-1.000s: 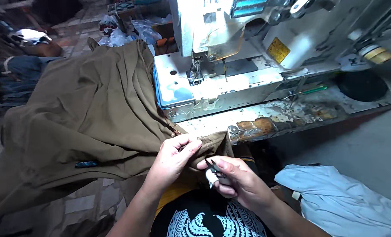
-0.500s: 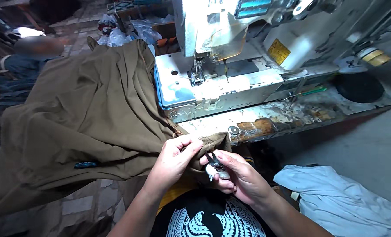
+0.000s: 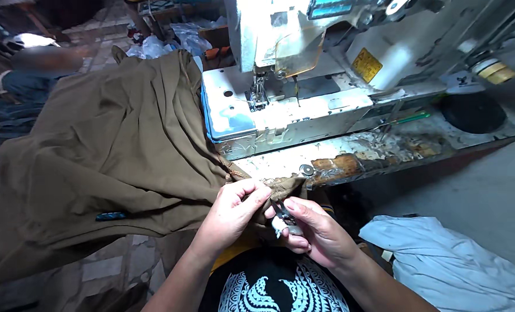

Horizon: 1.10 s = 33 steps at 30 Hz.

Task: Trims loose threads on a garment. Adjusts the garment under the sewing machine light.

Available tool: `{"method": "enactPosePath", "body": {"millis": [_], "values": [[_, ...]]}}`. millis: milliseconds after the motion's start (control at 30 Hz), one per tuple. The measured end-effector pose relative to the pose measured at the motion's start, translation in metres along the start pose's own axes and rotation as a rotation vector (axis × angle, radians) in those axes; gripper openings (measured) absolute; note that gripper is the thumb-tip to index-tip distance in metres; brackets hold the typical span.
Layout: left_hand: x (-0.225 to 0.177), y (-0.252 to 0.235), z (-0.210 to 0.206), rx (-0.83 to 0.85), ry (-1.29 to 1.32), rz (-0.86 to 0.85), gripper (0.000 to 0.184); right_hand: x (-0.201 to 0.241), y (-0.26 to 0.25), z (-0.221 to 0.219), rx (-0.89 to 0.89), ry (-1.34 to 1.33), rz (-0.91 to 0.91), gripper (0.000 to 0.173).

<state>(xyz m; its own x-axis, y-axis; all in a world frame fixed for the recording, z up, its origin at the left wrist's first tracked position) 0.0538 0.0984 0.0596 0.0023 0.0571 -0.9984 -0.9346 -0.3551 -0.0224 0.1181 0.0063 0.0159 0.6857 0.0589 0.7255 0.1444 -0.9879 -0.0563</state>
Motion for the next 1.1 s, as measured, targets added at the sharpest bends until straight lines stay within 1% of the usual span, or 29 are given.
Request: {"method": "enactPosePath", "body": {"millis": [100,167,200,267,300,367,467,600,733,1100], "values": [[0.000,0.001,-0.004,0.042,-0.032,-0.003,0.024,0.008,0.000,0.001,-0.043,0.032,0.111,0.027],[0.002,0.001,-0.003,0.033,-0.031,-0.006,0.023,0.019,0.003,-0.002,-0.011,0.136,0.188,0.028],[0.003,0.001,-0.002,0.018,-0.008,-0.004,0.021,0.025,0.006,-0.003,-0.002,0.239,0.212,0.028],[0.003,0.002,0.000,-0.011,0.041,0.016,0.015,0.034,0.013,-0.003,-0.019,0.538,0.198,0.031],[0.003,0.002,-0.001,-0.017,0.051,0.028,0.012,0.038,0.018,-0.002,-0.056,0.685,0.191,0.034],[0.003,0.001,-0.003,-0.015,0.054,0.035,0.015,0.047,0.029,0.000,-0.155,0.940,0.221,0.033],[0.005,-0.001,-0.005,-0.005,0.091,0.044,0.018,0.054,0.036,-0.004,-0.199,1.099,0.244,0.030],[0.006,-0.002,-0.008,0.003,0.205,0.053,0.020,0.058,0.033,-0.008,-0.232,1.205,0.265,0.029],[0.010,-0.002,-0.008,0.019,0.293,0.071,0.024,0.056,0.029,-0.007,-0.236,1.220,0.265,0.029],[0.014,-0.004,-0.010,0.050,0.315,0.069,0.024,0.054,0.026,-0.005,-0.266,1.243,0.246,0.029]]}}
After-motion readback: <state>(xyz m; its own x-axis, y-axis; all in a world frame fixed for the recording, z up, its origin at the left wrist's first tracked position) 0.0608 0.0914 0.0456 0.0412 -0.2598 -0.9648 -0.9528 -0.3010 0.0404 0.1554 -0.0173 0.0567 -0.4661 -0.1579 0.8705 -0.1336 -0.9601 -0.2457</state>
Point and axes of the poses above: each hand's wrist, its own y-axis away from the middle knuckle, its own z-axis out of the back of the hand, x = y × z, the point moved 10 cm from there along -y, towards the middle knuckle, and after that the axes turned 15 degrees about x, right-handed, at the moved point
